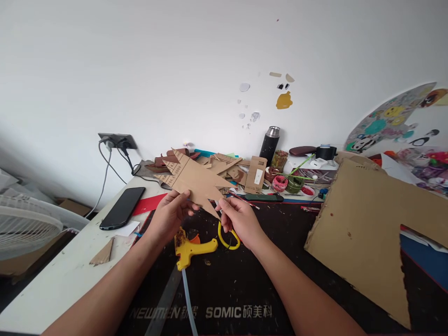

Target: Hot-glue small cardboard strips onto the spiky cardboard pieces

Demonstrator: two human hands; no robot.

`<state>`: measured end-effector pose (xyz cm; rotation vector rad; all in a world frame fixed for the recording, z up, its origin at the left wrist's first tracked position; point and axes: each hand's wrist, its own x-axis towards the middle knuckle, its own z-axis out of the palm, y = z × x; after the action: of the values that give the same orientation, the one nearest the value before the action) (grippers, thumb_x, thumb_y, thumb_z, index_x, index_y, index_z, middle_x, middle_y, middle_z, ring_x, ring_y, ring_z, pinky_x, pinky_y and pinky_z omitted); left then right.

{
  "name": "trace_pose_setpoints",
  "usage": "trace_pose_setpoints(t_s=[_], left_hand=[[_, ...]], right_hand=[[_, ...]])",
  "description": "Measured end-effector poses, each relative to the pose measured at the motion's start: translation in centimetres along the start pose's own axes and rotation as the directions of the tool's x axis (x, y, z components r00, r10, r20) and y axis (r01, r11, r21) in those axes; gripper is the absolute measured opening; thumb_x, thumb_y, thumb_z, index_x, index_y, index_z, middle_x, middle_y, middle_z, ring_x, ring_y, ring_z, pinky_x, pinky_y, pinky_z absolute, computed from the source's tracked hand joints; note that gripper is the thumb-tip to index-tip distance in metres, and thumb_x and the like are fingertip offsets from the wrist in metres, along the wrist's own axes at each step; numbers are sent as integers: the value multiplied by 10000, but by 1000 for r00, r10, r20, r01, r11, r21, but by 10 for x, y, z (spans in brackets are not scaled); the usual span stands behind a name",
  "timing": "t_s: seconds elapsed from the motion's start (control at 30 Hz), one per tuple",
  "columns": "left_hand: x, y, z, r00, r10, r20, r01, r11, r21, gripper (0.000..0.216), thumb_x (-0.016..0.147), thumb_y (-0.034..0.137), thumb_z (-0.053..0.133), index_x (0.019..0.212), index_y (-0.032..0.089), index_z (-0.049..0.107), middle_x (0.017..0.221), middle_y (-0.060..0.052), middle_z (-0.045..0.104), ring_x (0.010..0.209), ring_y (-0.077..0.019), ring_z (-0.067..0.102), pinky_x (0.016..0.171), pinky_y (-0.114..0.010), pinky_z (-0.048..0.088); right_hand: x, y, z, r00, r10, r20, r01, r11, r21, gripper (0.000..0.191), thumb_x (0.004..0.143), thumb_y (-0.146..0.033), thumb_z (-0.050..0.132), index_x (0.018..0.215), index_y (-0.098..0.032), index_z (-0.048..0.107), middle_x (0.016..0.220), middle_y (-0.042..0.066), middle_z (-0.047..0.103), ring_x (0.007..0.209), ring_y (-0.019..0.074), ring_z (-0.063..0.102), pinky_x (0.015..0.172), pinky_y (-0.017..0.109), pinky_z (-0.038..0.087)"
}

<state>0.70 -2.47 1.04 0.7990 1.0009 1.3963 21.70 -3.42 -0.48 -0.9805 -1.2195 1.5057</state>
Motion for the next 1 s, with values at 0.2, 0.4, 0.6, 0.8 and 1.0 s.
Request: trace_pose_setpoints(t_s=[0.2, 0.4, 0.6, 0.8, 1.0], left_hand=[[0, 0, -1, 999, -32, 35, 31, 999, 29, 465, 684, 429, 975, 837, 166, 623, 681, -57, 721, 613, -190, 715, 516, -237, 501], [3, 2, -3, 1000, 13, 11, -14, 999, 48, 498, 721, 553, 930, 805, 181, 610, 601, -20, 650, 512, -145, 594, 451, -229, 401], [3, 3, -4, 1000, 20, 18, -21, 998, 62, 595, 685, 559, 971, 588, 194, 511, 510, 38, 480, 442, -71, 417, 422, -207, 253], [4, 2, -8, 991, -3, 135, -8, 997, 82, 621, 793, 556, 908, 509, 188, 497, 466, 41, 405, 425, -59, 346, 430, -218, 235], [7, 4, -7, 998, 36, 57, -34, 999, -27, 553, 635, 508, 1023, 611, 171, 585, 595, 20, 563, 508, -89, 511, 434, -196, 313]], right_hand=[[0, -5, -2, 998, -35, -49, 33, 999, -31, 516, 884, -723, 747, 801, -215, 715, 497, -48, 561, 413, 125, 523, 454, 255, 420], [1, -8, -5, 997, -53, -58, 49, 996, -70, 529, 875, -735, 748, 797, -213, 717, 486, -50, 547, 414, 130, 525, 465, 261, 424], [3, -5, -6, 996, -41, -76, 37, 998, -59, 584, 833, -783, 767, 794, -201, 727, 486, -51, 544, 401, 123, 527, 442, 250, 402], [4, -5, -6, 994, -19, -110, 19, 1000, 0, 635, 767, -824, 804, 798, -195, 727, 502, -60, 537, 394, 112, 515, 439, 249, 422], [4, -6, -6, 996, 4, -90, -3, 1000, 13, 620, 759, -799, 826, 840, -193, 727, 532, -51, 588, 410, 111, 528, 439, 245, 420]])
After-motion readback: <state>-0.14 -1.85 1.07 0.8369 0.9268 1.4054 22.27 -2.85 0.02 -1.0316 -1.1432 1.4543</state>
